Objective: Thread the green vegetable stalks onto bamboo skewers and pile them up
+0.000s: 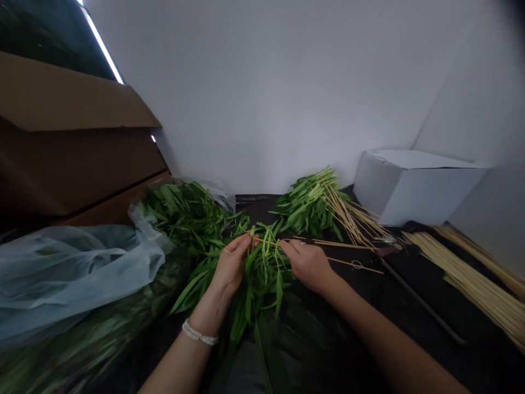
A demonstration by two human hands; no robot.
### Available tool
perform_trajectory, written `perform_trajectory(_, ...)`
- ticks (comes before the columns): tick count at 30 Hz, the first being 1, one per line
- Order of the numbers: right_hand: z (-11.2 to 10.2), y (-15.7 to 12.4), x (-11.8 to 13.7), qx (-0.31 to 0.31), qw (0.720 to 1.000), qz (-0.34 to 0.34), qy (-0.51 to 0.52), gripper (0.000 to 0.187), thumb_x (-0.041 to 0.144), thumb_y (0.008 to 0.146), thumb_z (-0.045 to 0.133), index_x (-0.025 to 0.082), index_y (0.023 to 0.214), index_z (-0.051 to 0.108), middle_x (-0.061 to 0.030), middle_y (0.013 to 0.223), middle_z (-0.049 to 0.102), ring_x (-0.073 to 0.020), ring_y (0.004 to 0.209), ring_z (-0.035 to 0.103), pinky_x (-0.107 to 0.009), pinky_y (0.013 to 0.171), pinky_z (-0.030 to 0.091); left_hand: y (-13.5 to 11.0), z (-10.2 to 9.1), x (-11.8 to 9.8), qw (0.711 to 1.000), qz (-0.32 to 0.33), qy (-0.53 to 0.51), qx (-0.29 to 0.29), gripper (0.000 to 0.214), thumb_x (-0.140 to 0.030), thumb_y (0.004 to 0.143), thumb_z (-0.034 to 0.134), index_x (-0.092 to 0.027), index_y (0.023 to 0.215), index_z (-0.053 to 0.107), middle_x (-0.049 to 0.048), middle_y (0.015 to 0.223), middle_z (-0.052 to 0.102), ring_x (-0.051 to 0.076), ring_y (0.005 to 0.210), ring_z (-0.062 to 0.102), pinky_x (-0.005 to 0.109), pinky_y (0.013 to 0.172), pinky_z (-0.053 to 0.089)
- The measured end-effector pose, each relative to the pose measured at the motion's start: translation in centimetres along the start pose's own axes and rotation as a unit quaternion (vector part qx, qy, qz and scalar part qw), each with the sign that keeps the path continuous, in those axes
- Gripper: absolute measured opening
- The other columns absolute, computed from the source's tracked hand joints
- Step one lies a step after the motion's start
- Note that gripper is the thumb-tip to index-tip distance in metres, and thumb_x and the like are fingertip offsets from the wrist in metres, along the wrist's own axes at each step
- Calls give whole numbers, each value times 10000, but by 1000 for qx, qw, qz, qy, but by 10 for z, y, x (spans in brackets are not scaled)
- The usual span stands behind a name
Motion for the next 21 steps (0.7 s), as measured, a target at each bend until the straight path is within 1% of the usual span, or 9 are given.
perform_trajectory(8,2,0,2,23,1000,6,-3,376,74,851,461,156,1197,585,-43,844,638,-134,678,557,-251,589,350,2,-2,-2,1000,20,15,-3,324,-311,538,873,-151,794,756,53,772,757,167,788,685,334,940,470)
perform_trajectory(11,4,0,3,32,999,5,-6,373,80,852,471,159,1200,579,-45,844,639,-135,679,558,-249,585,353,2,-1,-2,999,31,24,-8,360,-322,514,881,-143,800,757,56,766,756,169,770,685,333,913,482)
perform_trajectory(14,7,-1,5,32,999,1,-7,380,82,849,477,157,1209,572,-50,850,641,-136,678,556,-247,587,356,1,1,1,1000,21,22,-7,384,-318,498,885,-138,814,759,57,772,757,155,742,679,301,856,500)
perform_trajectory(19,6,-2,5,15,1000,-5,-11,375,72,844,472,151,1194,582,-49,836,640,-138,662,549,-251,580,356,-1,3,5,1000,-2,-1,-2,387,-287,501,889,-144,835,757,53,798,759,122,730,670,230,781,507)
perform_trajectory(21,5,-2,5,5,1000,-6,-16,368,72,847,467,153,1185,588,-46,824,639,-136,649,544,-253,573,353,0,2,5,1000,-11,-13,-5,370,-279,489,895,-150,807,754,44,777,756,113,706,666,212,741,511)
Point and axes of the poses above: each hand's wrist, its own y-axis towards the middle knuckle, its own z-axis out of the palm, x = y × z, the point moved 6 cm from there along y, towards the middle knuckle
